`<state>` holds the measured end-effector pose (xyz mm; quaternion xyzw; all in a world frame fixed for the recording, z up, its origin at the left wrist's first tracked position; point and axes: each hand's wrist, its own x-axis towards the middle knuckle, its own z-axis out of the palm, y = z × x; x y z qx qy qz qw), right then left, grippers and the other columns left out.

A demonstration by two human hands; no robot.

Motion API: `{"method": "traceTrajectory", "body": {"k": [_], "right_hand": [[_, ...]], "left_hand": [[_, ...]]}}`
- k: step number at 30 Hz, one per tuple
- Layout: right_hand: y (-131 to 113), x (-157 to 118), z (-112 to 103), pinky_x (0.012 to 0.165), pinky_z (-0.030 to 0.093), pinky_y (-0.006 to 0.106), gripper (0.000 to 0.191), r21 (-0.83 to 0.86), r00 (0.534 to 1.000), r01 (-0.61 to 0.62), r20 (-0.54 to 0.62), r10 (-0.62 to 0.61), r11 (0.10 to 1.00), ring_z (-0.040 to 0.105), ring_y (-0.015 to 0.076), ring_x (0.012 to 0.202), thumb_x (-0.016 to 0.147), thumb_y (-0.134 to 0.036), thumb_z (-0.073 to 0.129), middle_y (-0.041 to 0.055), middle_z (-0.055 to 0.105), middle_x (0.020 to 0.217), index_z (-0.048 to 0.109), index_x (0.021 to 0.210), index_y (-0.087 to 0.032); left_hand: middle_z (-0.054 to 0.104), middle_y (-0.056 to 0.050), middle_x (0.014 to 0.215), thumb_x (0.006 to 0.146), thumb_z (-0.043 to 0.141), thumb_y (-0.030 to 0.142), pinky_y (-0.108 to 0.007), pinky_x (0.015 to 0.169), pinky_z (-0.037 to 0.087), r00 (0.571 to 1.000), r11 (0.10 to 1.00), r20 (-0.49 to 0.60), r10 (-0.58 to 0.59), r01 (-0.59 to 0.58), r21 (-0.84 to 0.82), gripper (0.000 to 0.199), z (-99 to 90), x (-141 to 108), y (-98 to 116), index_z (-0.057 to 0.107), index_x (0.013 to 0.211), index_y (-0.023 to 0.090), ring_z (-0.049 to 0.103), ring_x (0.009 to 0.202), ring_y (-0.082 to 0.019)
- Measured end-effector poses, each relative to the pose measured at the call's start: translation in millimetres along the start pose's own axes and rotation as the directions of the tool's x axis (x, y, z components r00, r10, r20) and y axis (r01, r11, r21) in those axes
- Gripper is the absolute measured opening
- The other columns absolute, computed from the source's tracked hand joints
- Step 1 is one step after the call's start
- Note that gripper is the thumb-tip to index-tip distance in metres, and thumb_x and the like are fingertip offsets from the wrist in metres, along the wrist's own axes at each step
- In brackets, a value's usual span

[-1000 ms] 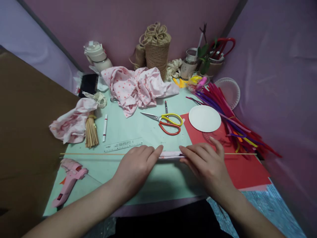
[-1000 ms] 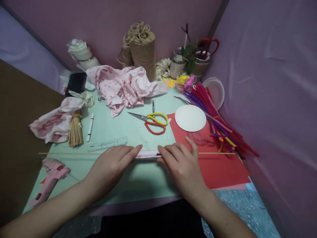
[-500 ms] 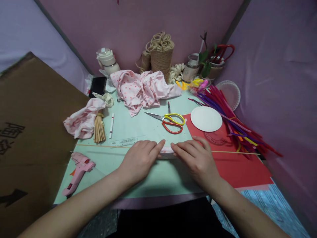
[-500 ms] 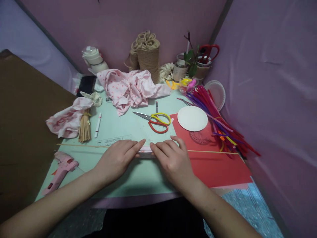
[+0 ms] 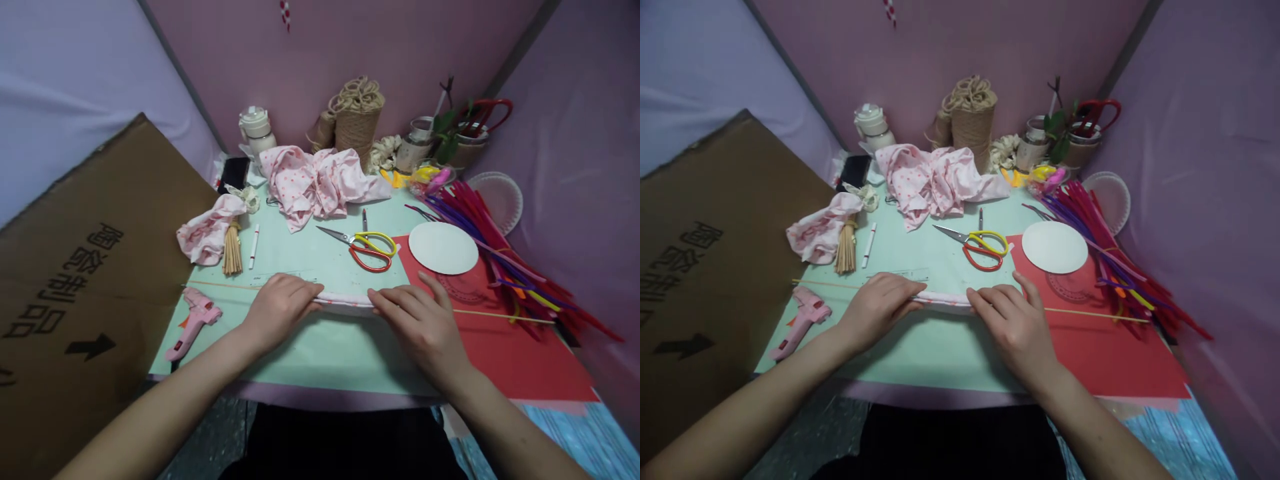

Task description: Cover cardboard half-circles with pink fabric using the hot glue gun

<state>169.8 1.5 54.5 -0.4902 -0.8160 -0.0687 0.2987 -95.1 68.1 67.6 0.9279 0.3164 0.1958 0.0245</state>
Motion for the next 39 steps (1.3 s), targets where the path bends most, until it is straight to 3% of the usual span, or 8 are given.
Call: {"method": "traceTrajectory", "body": {"k": [4, 8, 17, 21, 24, 29, 33, 39], "right_hand": [[0.4, 0.6, 2.7, 0.107, 0.031, 0.044, 0.021, -0.009, 1.0, 0.02, -0.002, -0.02, 1.0, 0.062, 0.0168, 0.085, 0.096, -0.019, 0.054, 0.0028, 0.074, 0.094, 0.065, 0.114, -0.02], [2.5, 1.1, 3.8, 0.108, 0.032, 0.045, 0.02, -0.03, 1.0, 0.028, -0.006, -0.028, 0.999, 0.062, 0.0163, 0.084, 0.096, -0.018, 0.054, 0.0024, 0.074, 0.094, 0.065, 0.113, -0.021], [11.3, -3.1, 9.4, 0.109, 0.032, 0.046, 0.019, -0.061, 0.997, 0.054, -0.052, -0.058, 0.997, 0.063, 0.0169, 0.084, 0.096, -0.022, 0.055, 0.0031, 0.075, 0.095, 0.07, 0.107, -0.024], [14.2, -3.6, 13.4, 0.109, 0.032, 0.045, 0.02, -0.061, 0.996, 0.058, -0.071, -0.062, 0.996, 0.063, 0.0171, 0.086, 0.096, -0.023, 0.054, 0.0024, 0.075, 0.093, 0.071, 0.105, -0.026], [14.4, -3.4, 16.2, 0.109, 0.031, 0.044, 0.02, -0.083, 0.993, 0.063, -0.092, -0.071, 0.995, 0.063, 0.0168, 0.086, 0.097, -0.025, 0.053, 0.0018, 0.076, 0.094, 0.071, 0.104, -0.025], [12.0, -5.6, 18.6, 0.11, 0.03, 0.043, 0.02, -0.113, 0.994, 0.053, -0.092, -0.063, 0.992, 0.063, 0.016, 0.088, 0.097, -0.027, 0.053, 0.0011, 0.076, 0.096, 0.07, 0.106, -0.026], [9.1, -8.5, 17.7, 0.111, 0.028, 0.042, 0.02, -0.123, 0.992, 0.052, -0.111, -0.066, 0.991, 0.063, 0.015, 0.087, 0.097, -0.025, 0.053, 0.0005, 0.075, 0.096, 0.07, 0.107, -0.027], [5.9, -11.3, 16.1, 0.112, 0.03, 0.043, 0.023, -0.184, 0.986, 0.073, -0.132, -0.098, 0.98, 0.063, 0.0151, 0.088, 0.097, -0.022, 0.052, 0.0004, 0.076, 0.097, 0.069, 0.111, -0.026]], "left_hand": [[0.072, -0.009, 0.105, 0.097, 0.051, 0.034, -0.034, 0.078, 0.05, 0.993, 0.999, 0.115, -0.021, 0.024, -0.028, 0.027, -5.8, 0.1, -8.1, 0.064, 0.115, 0.019, 0.067, 0.092, -0.02], [0.071, -0.009, 0.102, 0.094, 0.057, 0.029, -0.034, 0.077, 0.051, 0.974, 0.998, 0.224, -0.037, 0.046, -0.037, 0.026, -17.5, 2.8, -15.1, 0.064, 0.116, 0.018, 0.068, 0.09, -0.021], [0.074, -0.006, 0.101, 0.088, 0.066, 0.028, -0.033, 0.081, 0.05, 0.949, 0.984, 0.262, -0.175, 0.173, 0.03, 0.023, -20.7, 6.5, -12.0, 0.067, 0.109, 0.018, 0.069, 0.095, -0.022], [0.074, -0.006, 0.097, 0.087, 0.065, 0.026, -0.032, 0.078, 0.05, 0.958, 0.986, 0.242, -0.154, 0.135, 0.096, 0.019, -22.4, 10.5, -5.5, 0.068, 0.104, 0.018, 0.069, 0.091, -0.023], [0.074, -0.008, 0.1, 0.087, 0.064, 0.024, -0.033, 0.079, 0.05, 0.977, 0.992, 0.204, -0.056, 0.032, 0.12, 0.025, -17.7, 16.6, 3.6, 0.067, 0.111, 0.018, 0.069, 0.092, -0.022], [0.074, -0.006, 0.112, 0.093, 0.055, 0.022, -0.032, 0.081, 0.052, 0.991, 0.99, -0.007, 0.136, -0.136, 0.038, 0.027, 11.6, 20.5, 13.7, 0.067, 0.118, 0.022, 0.069, 0.098, -0.019], [0.074, -0.007, 0.109, 0.098, 0.046, 0.024, -0.031, 0.081, 0.053, 0.981, 0.989, -0.122, 0.148, -0.15, -0.008, 0.03, 26.8, 14.4, 14.3, 0.07, 0.116, 0.022, 0.069, 0.097, -0.018], [0.072, -0.01, 0.116, 0.101, 0.04, 0.027, -0.038, 0.085, 0.053, 0.987, 0.991, -0.093, 0.13, -0.13, 0.001, 0.034, 24.0, 6.9, 19.3, 0.067, 0.121, 0.022, 0.068, 0.102, -0.019]]}}
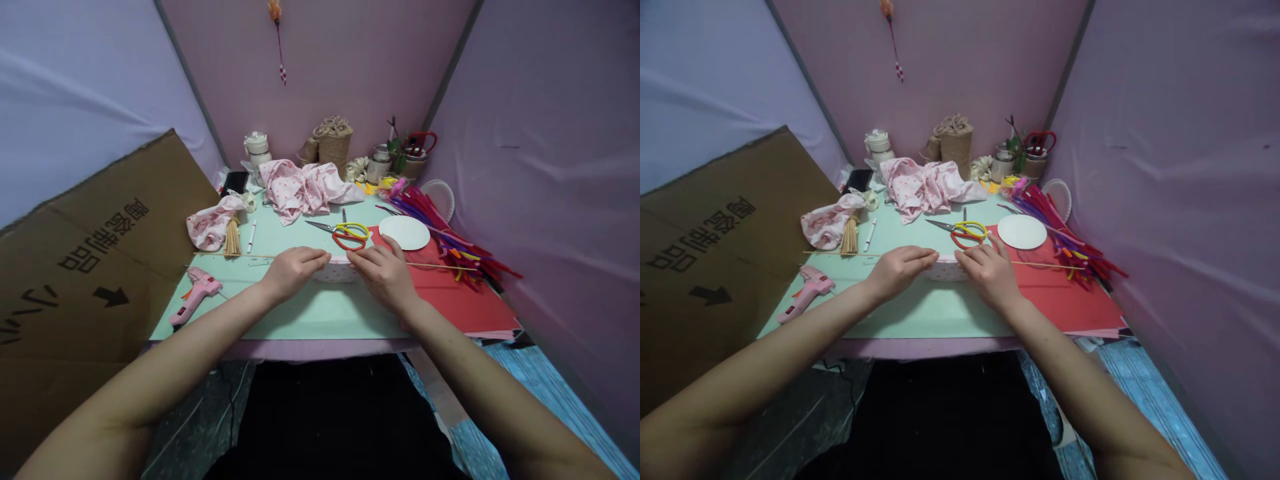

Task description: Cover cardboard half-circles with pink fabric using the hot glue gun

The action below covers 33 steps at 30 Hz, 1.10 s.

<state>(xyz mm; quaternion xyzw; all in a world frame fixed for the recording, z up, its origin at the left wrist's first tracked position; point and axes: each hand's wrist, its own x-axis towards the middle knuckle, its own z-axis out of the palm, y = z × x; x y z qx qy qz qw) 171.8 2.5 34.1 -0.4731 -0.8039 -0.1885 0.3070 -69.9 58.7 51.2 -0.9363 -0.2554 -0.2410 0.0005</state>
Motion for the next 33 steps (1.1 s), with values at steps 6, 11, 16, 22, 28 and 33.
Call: {"method": "traceTrajectory", "body": {"k": [6, 11, 16, 22, 28, 33], "right_hand": [[-4.2, -7.2, -1.5, 0.111, 0.029, 0.041, 0.022, -0.04, 0.999, 0.034, -0.015, -0.034, 0.999, 0.062, 0.0154, 0.091, 0.096, -0.021, 0.053, 0.0006, 0.076, 0.101, 0.068, 0.112, -0.024], [-4.4, -9.5, -0.8, 0.111, 0.029, 0.04, 0.021, -0.016, 0.999, 0.022, -0.029, -0.022, 1.0, 0.061, 0.0146, 0.087, 0.096, -0.022, 0.054, -0.0001, 0.076, 0.098, 0.068, 0.111, -0.024], [-1.0, -4.3, 1.3, 0.11, 0.03, 0.041, 0.02, 0.061, 0.999, -0.038, -0.013, 0.039, 0.997, 0.062, 0.0151, 0.088, 0.096, -0.025, 0.054, 0.0007, 0.076, 0.095, 0.07, 0.108, -0.026], [2.6, 3.5, 2.6, 0.112, 0.028, 0.046, 0.019, 0.162, 0.995, -0.103, 0.033, 0.099, 0.981, 0.066, 0.0167, 0.089, 0.096, -0.028, 0.055, 0.0009, 0.076, 0.094, 0.071, 0.104, -0.027], [2.9, 16.8, -17.6, 0.111, 0.03, 0.051, 0.042, 0.252, 0.979, -0.198, 0.099, 0.179, 0.947, 0.069, 0.021, 0.095, 0.092, -0.024, 0.057, 0.0062, 0.076, 0.099, 0.054, 0.134, -0.023], [9.3, 26.0, -23.7, 0.104, 0.037, 0.046, 0.046, 0.376, 0.933, -0.343, 0.247, 0.264, 0.861, 0.07, 0.0202, 0.091, 0.087, -0.021, 0.062, 0.0038, 0.077, 0.09, 0.054, 0.133, -0.021]], "left_hand": [[0.072, -0.012, 0.114, 0.101, 0.042, 0.027, -0.037, 0.086, 0.054, 0.996, 0.996, -0.034, 0.078, -0.077, 0.035, 0.032, 1.0, -5.3, 1.2, 0.067, 0.119, 0.018, 0.068, 0.102, -0.02], [0.074, -0.009, 0.106, 0.1, 0.044, 0.027, -0.031, 0.081, 0.055, 0.998, 1.0, -0.054, 0.029, -0.03, -0.006, 0.03, 2.4, -5.5, 5.5, 0.07, 0.113, 0.02, 0.069, 0.095, -0.018], [0.075, -0.007, 0.101, 0.097, 0.049, 0.028, -0.029, 0.078, 0.056, 0.995, 0.998, -0.085, -0.046, 0.042, -0.048, 0.026, 3.8, 0.4, 5.2, 0.073, 0.104, 0.021, 0.069, 0.091, -0.017], [0.075, -0.009, 0.101, 0.094, 0.053, 0.024, -0.033, 0.083, 0.056, 0.997, 0.993, -0.033, -0.071, 0.067, -0.102, 0.023, 0.4, 9.8, -1.2, 0.073, 0.104, 0.018, 0.07, 0.095, -0.019], [0.075, -0.006, 0.103, 0.087, 0.059, 0.021, -0.031, 0.082, 0.055, 0.974, 0.941, 0.105, -0.201, 0.221, -0.255, 0.038, -24.4, 24.9, 2.0, 0.061, 0.125, 0.02, 0.071, 0.089, -0.018], [0.076, -0.005, 0.095, 0.081, 0.063, 0.025, -0.026, 0.067, 0.053, 0.91, 0.836, 0.333, -0.247, 0.374, -0.402, 0.048, -37.3, 44.0, -6.8, 0.057, 0.128, 0.019, 0.069, 0.079, -0.017]]}}
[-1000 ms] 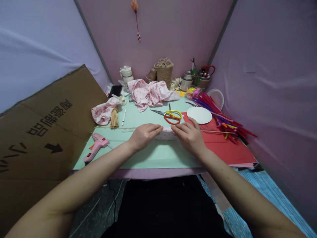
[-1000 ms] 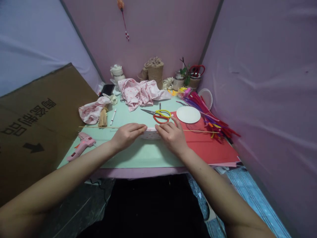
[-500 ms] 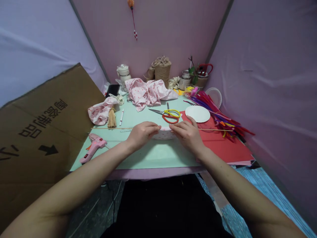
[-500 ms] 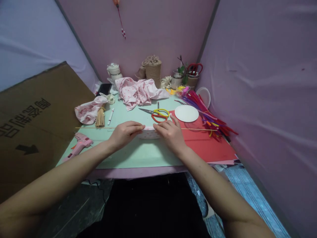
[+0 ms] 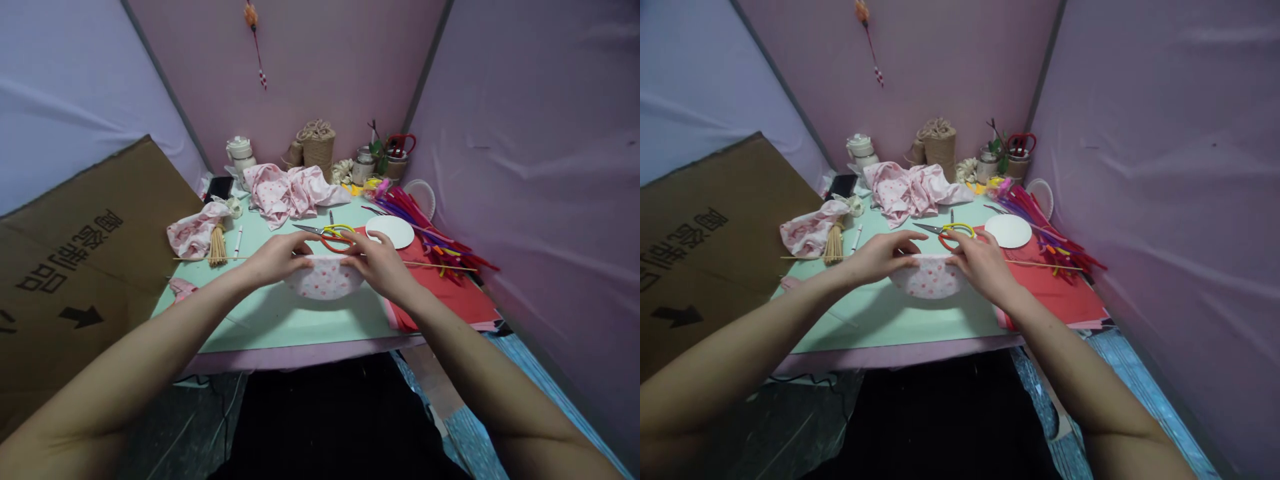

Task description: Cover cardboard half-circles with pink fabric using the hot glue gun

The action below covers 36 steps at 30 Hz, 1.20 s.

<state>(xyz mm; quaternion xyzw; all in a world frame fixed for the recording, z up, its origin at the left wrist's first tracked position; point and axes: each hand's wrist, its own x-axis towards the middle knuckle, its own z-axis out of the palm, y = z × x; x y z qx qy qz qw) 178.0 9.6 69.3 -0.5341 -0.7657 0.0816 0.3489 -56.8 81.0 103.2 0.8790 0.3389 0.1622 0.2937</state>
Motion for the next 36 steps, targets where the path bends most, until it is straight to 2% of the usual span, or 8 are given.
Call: {"method": "traceTrajectory", "body": {"k": [6, 8, 12, 17, 22, 26, 29, 36], "right_hand": [[25.3, 27.9, 15.4, 0.057, 0.044, 0.026, 0.029, 0.057, 0.841, -0.372, 0.443, 0.31, 0.926, 0.063, 0.0158, 0.064, 0.077, -0.025, 0.07, 0.0032, 0.074, 0.078, 0.073, 0.104, -0.017], [32.5, 33.9, 21.6, 0.056, 0.043, 0.024, 0.015, 0.033, 0.798, -0.389, 0.512, 0.318, 0.921, 0.061, 0.0149, 0.065, 0.077, -0.024, 0.069, 0.0031, 0.073, 0.076, 0.076, 0.088, -0.016], [41.8, 34.4, 30.0, 0.057, 0.042, 0.023, 0.013, 0.043, 0.771, -0.421, 0.543, 0.332, 0.906, 0.06, 0.0144, 0.067, 0.079, -0.024, 0.066, 0.0016, 0.073, 0.074, 0.076, 0.077, -0.017], [44.8, 29.3, 32.7, 0.058, 0.042, 0.023, 0.014, 0.05, 0.792, -0.392, 0.527, 0.309, 0.919, 0.061, 0.0157, 0.07, 0.08, -0.023, 0.064, 0.0026, 0.074, 0.077, 0.077, 0.081, -0.016], [40.7, 28.0, 31.8, 0.061, 0.044, 0.024, 0.014, -0.03, 0.803, -0.341, 0.509, 0.308, 0.939, 0.064, 0.0175, 0.074, 0.08, -0.023, 0.065, 0.004, 0.075, 0.079, 0.077, 0.082, -0.017], [40.3, 21.9, 19.5, 0.082, 0.048, 0.031, 0.019, -0.086, 0.92, -0.275, 0.266, 0.288, 0.958, 0.064, 0.0223, 0.098, 0.08, -0.022, 0.066, 0.0075, 0.073, 0.107, 0.075, 0.096, -0.019], [40.7, 9.0, 4.0, 0.091, 0.047, 0.036, 0.025, -0.012, 0.946, -0.297, 0.136, 0.295, 0.955, 0.064, 0.0227, 0.102, 0.084, -0.026, 0.062, 0.0077, 0.072, 0.111, 0.072, 0.106, -0.02], [38.1, -29.6, -5.4, 0.093, 0.047, 0.042, 0.014, 0.128, 0.979, -0.185, 0.108, 0.172, 0.974, 0.064, 0.0253, 0.104, 0.084, -0.027, 0.063, 0.0081, 0.071, 0.107, 0.068, 0.095, -0.02]], "left_hand": [[0.075, -0.003, 0.084, 0.076, 0.061, 0.027, -0.023, 0.057, 0.048, 0.888, 0.97, 0.42, -0.19, 0.236, -0.061, 0.032, 13.9, 36.3, -33.4, 0.07, 0.105, 0.016, 0.066, 0.068, -0.016], [0.075, -0.002, 0.082, 0.077, 0.059, 0.024, -0.024, 0.06, 0.048, 0.883, 0.975, 0.415, -0.219, 0.215, 0.058, 0.026, 23.1, 41.9, -40.3, 0.073, 0.097, 0.017, 0.066, 0.07, -0.016], [0.072, -0.009, 0.102, 0.08, 0.062, 0.031, -0.031, 0.081, 0.05, 0.972, 0.964, 0.211, -0.101, 0.043, 0.264, 0.03, 37.4, 30.6, -33.3, 0.072, 0.104, 0.016, 0.066, 0.095, -0.024], [0.059, -0.017, 0.127, 0.069, 0.077, 0.055, -0.037, 0.092, 0.046, 0.969, 0.925, 0.226, 0.104, -0.177, 0.337, 0.072, 54.2, -0.4, -7.0, 0.058, 0.126, 0.015, 0.057, 0.115, -0.031], [0.057, -0.016, 0.129, 0.067, 0.08, 0.05, -0.038, 0.091, 0.045, 0.964, 0.914, 0.26, 0.055, -0.153, 0.374, 0.073, 63.0, -4.5, -3.7, 0.055, 0.126, 0.015, 0.055, 0.116, -0.032], [0.059, -0.014, 0.123, 0.067, 0.079, 0.053, -0.038, 0.091, 0.045, 0.957, 0.917, 0.288, 0.024, -0.136, 0.375, 0.072, 61.3, 0.2, -7.1, 0.055, 0.124, 0.016, 0.055, 0.114, -0.031], [0.059, -0.013, 0.122, 0.068, 0.078, 0.053, -0.038, 0.09, 0.045, 0.956, 0.917, 0.291, 0.024, -0.137, 0.375, 0.069, 60.5, 1.0, -6.7, 0.055, 0.122, 0.016, 0.055, 0.113, -0.031], [0.056, -0.015, 0.123, 0.068, 0.075, 0.051, -0.039, 0.09, 0.043, 0.955, 0.909, 0.298, -0.002, -0.123, 0.398, 0.064, 62.0, 1.1, -2.3, 0.055, 0.118, 0.016, 0.053, 0.112, -0.032]]}}
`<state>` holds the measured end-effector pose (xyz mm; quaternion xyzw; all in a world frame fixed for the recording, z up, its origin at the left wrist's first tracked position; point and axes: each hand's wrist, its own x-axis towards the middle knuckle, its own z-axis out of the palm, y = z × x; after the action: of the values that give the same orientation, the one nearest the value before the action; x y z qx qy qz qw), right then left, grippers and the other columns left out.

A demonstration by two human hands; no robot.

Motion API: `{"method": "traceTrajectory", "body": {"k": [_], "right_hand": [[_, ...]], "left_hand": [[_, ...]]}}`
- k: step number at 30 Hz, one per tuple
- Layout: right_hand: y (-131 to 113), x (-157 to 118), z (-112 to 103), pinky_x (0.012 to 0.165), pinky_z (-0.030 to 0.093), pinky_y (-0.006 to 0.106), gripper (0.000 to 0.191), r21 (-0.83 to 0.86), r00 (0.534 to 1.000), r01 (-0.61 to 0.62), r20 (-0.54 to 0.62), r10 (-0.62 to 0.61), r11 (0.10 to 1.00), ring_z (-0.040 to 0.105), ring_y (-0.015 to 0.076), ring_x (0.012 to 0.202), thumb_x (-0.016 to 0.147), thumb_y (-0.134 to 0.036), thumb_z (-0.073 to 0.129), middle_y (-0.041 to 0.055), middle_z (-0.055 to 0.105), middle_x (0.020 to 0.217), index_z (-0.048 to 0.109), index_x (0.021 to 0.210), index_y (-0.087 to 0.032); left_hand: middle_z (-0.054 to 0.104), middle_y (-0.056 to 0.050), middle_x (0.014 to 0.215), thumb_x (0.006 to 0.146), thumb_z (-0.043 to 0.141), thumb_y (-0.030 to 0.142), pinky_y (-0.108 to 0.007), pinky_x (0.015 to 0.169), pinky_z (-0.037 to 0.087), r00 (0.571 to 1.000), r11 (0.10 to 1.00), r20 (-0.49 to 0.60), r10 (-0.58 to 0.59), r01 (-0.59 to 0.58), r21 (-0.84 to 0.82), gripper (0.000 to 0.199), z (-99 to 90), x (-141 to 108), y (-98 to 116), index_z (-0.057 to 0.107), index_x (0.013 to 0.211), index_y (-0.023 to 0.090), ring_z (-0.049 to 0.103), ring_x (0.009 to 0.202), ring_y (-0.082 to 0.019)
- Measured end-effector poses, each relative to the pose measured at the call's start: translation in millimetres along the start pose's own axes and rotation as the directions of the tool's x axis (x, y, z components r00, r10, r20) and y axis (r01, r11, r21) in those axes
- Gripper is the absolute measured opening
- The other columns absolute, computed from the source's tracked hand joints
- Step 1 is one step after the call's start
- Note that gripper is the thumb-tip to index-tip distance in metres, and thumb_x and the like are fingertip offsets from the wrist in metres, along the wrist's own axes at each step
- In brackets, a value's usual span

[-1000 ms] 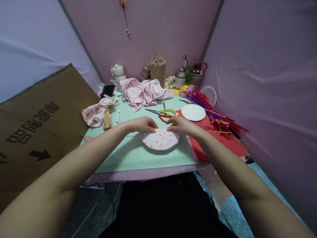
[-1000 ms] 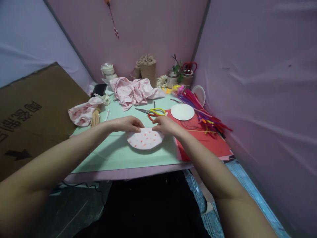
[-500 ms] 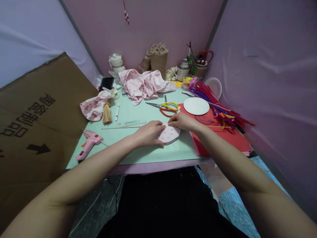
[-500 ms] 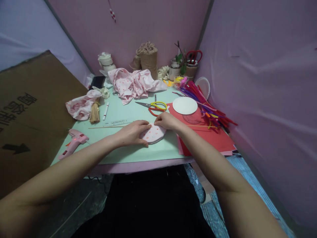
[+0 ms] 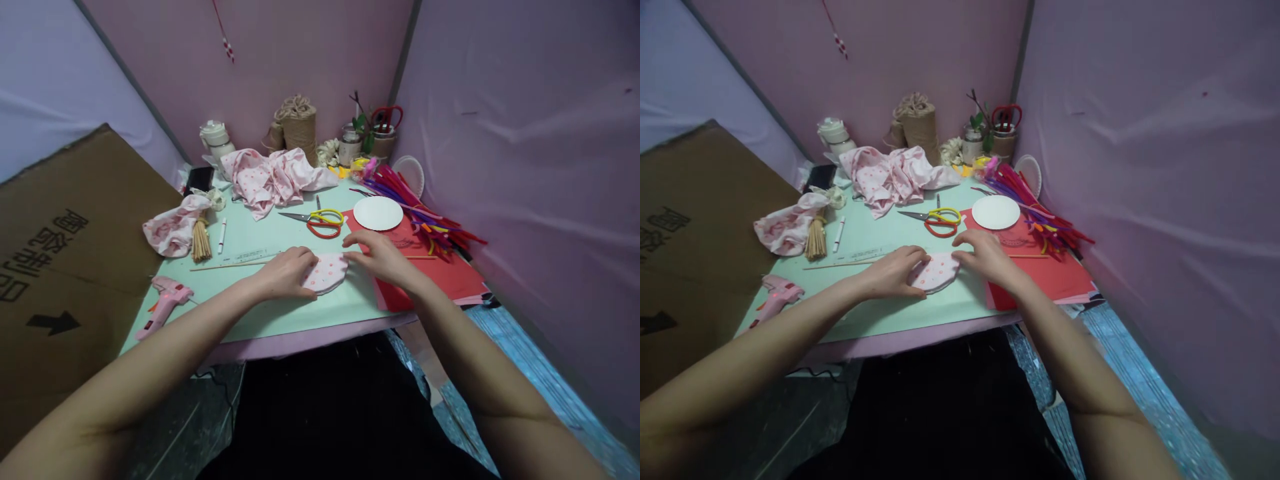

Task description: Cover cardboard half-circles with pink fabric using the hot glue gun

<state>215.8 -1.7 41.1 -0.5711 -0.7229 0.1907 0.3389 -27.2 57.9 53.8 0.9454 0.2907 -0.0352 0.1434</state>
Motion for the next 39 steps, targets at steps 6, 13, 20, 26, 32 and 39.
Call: {"method": "traceTrajectory", "body": {"k": [6, 13, 20, 26, 32, 39], "right_hand": [[-8.0, -4.8, 17.1, 0.099, 0.042, 0.046, 0.02, 0.034, 0.949, 0.231, 0.213, -0.233, 0.972, 0.054, 0.028, 0.117, 0.081, -0.031, 0.07, 0.0099, 0.063, 0.123, 0.063, 0.097, -0.022], [-18.0, -1.5, 31.2, 0.096, 0.043, 0.042, 0.025, -0.077, 0.909, 0.29, 0.335, -0.249, 0.954, 0.052, 0.0285, 0.117, 0.077, -0.029, 0.073, 0.0093, 0.06, 0.124, 0.058, 0.096, -0.022], [-28.4, 5.8, 33.4, 0.089, 0.046, 0.041, 0.034, -0.17, 0.907, 0.25, 0.386, -0.169, 0.953, 0.056, 0.03, 0.108, 0.069, -0.038, 0.08, 0.0114, 0.06, 0.117, 0.058, 0.087, -0.02], [-32.6, 13.1, 34.4, 0.09, 0.047, 0.042, 0.036, -0.225, 0.883, 0.219, 0.461, -0.094, 0.949, 0.055, 0.0304, 0.11, 0.065, -0.039, 0.081, 0.0112, 0.056, 0.12, 0.056, 0.083, -0.021], [-39.8, 17.7, 34.3, 0.088, 0.047, 0.041, 0.036, -0.283, 0.858, 0.235, 0.51, -0.062, 0.93, 0.055, 0.0309, 0.108, 0.066, -0.042, 0.078, 0.0117, 0.057, 0.115, 0.053, 0.082, -0.021], [-39.0, 16.6, 30.9, 0.077, 0.047, 0.035, 0.042, -0.209, 0.891, 0.159, 0.45, -0.049, 0.965, 0.056, 0.0258, 0.094, 0.069, -0.052, 0.074, 0.0072, 0.059, 0.101, 0.051, 0.086, -0.022]], "left_hand": [[0.055, -0.015, 0.122, 0.068, 0.076, 0.053, -0.039, 0.091, 0.043, 1.0, 0.999, 0.007, 0.028, -0.027, -0.032, 0.066, -0.6, 0.7, -2.6, 0.053, 0.118, 0.016, 0.051, 0.113, -0.032], [0.057, -0.015, 0.118, 0.067, 0.074, 0.063, -0.041, 0.092, 0.043, 0.998, 0.995, -0.022, 0.062, -0.063, -0.077, 0.07, 6.0, 4.2, -9.8, 0.054, 0.115, 0.015, 0.053, 0.112, -0.033], [0.045, -0.02, 0.143, 0.069, 0.073, 0.064, -0.052, 0.11, 0.031, 0.97, 0.997, -0.243, -0.008, -0.011, -0.078, 0.084, -13.9, -31.4, -5.1, 0.048, 0.134, 0.017, 0.041, 0.133, -0.037], [0.058, -0.015, 0.126, 0.085, 0.054, 0.058, -0.048, 0.103, 0.04, 0.56, 0.799, -0.615, -0.555, 0.565, -0.206, 0.059, -21.1, -168.3, -27.7, 0.052, 0.128, 0.018, 0.052, 0.12, -0.034], [0.054, -0.021, 0.123, 0.074, 0.059, 0.062, -0.05, 0.094, 0.045, 0.324, 0.424, -0.413, -0.851, 0.888, -0.176, 0.068, 32.0, -219.2, -58.9, 0.055, 0.122, 0.013, 0.049, 0.121, -0.042], [0.052, -0.022, 0.13, 0.075, 0.061, 0.057, -0.048, 0.099, 0.042, 0.314, 0.427, -0.408, -0.857, 0.876, -0.225, 0.077, 41.5, -208.1, -74.7, 0.044, 0.134, 0.011, 0.049, 0.123, -0.039]]}}
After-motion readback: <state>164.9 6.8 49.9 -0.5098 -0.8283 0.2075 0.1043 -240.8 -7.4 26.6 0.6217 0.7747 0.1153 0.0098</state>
